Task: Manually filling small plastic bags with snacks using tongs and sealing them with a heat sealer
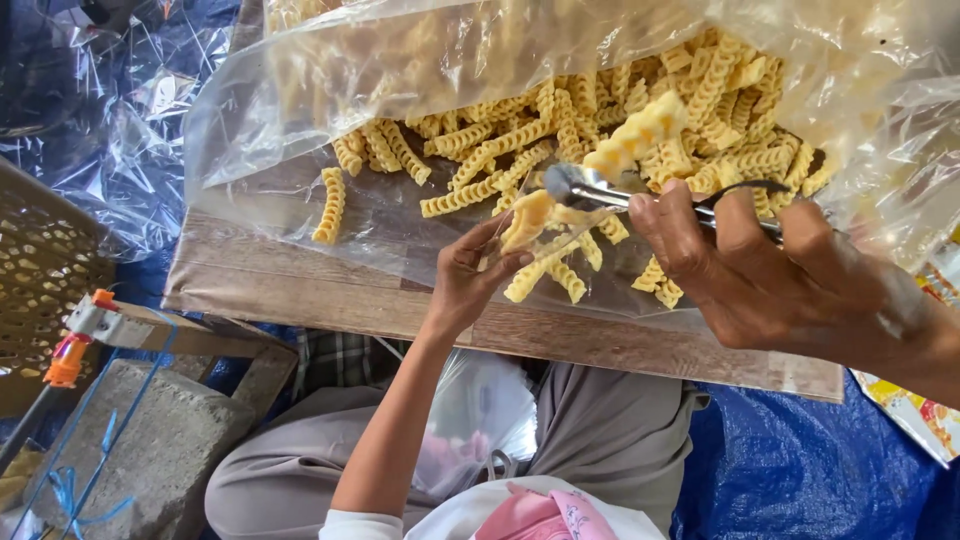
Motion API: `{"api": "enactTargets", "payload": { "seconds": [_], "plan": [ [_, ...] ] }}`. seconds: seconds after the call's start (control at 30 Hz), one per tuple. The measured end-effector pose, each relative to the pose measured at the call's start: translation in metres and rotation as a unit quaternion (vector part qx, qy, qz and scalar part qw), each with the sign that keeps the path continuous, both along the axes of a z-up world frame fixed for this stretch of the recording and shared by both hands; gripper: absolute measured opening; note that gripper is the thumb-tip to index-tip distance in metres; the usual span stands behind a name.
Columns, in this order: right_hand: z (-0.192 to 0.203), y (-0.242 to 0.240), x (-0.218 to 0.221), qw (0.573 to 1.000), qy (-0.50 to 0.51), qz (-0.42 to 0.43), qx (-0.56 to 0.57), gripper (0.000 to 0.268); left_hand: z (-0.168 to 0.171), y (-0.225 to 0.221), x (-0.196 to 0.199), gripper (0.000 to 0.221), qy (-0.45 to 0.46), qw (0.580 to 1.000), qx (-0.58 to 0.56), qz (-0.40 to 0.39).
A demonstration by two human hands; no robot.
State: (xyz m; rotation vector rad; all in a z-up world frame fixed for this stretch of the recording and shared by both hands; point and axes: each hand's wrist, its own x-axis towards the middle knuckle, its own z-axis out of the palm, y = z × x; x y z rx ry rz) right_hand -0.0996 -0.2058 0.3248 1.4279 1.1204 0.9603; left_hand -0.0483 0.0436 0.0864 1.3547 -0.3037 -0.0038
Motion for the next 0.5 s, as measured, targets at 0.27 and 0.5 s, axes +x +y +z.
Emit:
{"api": "enactTargets", "payload": {
  "seconds": [0.27,0.5],
  "plan": [
    [0.003,-0.039,0.005,0.957,0.167,-0.071,0.225,0.051,-0.002,-0.007,0.004,0.058,-0.062,0.998,-0.022,0.025],
    [-0.112,-0.085,0.043,0.695,0.408,-0.41,0.427,0.063,-0.002,0.019,-0.039,0.025,-0.055,0.996,-0.052,0.044]
  ]
}}
